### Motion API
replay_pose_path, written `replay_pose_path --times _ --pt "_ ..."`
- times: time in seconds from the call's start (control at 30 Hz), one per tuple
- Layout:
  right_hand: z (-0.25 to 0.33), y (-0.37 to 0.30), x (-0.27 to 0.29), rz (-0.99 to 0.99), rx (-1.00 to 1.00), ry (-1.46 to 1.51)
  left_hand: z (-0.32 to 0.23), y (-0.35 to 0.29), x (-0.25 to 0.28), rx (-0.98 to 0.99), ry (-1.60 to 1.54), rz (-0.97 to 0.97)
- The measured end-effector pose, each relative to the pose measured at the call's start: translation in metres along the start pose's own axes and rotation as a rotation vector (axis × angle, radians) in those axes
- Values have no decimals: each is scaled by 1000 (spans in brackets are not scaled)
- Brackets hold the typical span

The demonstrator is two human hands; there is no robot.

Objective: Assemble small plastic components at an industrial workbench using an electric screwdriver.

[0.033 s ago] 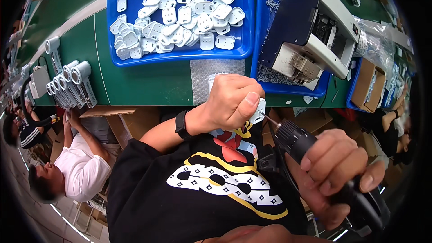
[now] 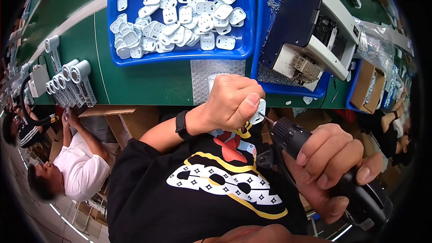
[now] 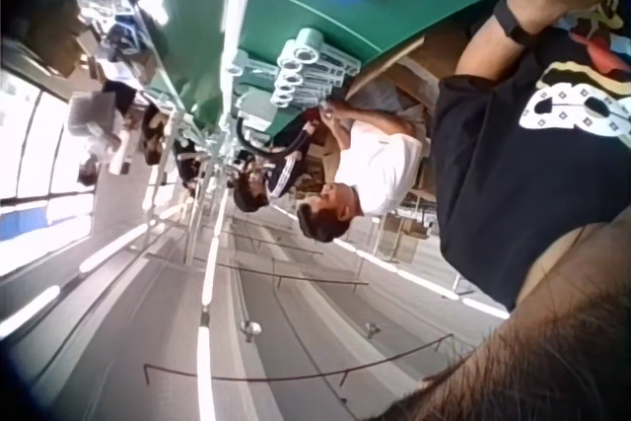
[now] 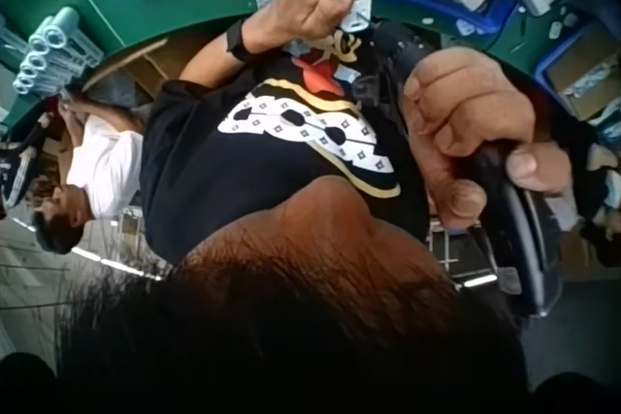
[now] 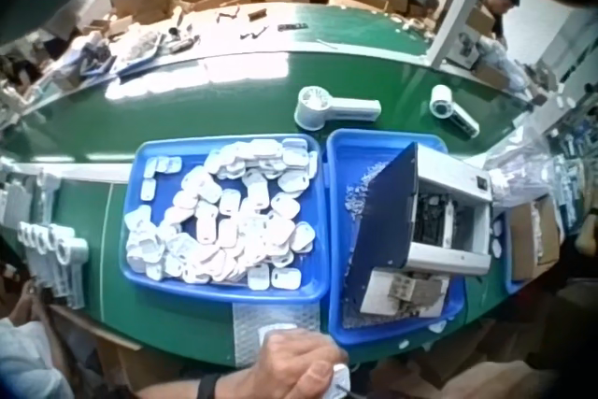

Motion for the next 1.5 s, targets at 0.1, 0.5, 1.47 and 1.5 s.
replay_pose_path --times 0.1,0.5,1.47,1.5 --pt "-6 5 4 48 -43 29 -3 4 1 4 11 20" --pt "6 -15 -7 -29 51 -114 1 -1 -1 -12 -10 36" --pt "-15 17 14 206 -91 159 -5 4 -1 -28 10 25" --pt "-17 16 15 170 -96 177 -5 4 -1 -26 36 22"
Point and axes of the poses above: each hand's wrist, its own y-axis towards the middle knuckle, its own x-axis out of the back of the hand, z = x × y, the point moved 5 cm from there along y, towards the middle knuckle, and after that the axes turned 14 degrees about z, right-handed, at the moved point
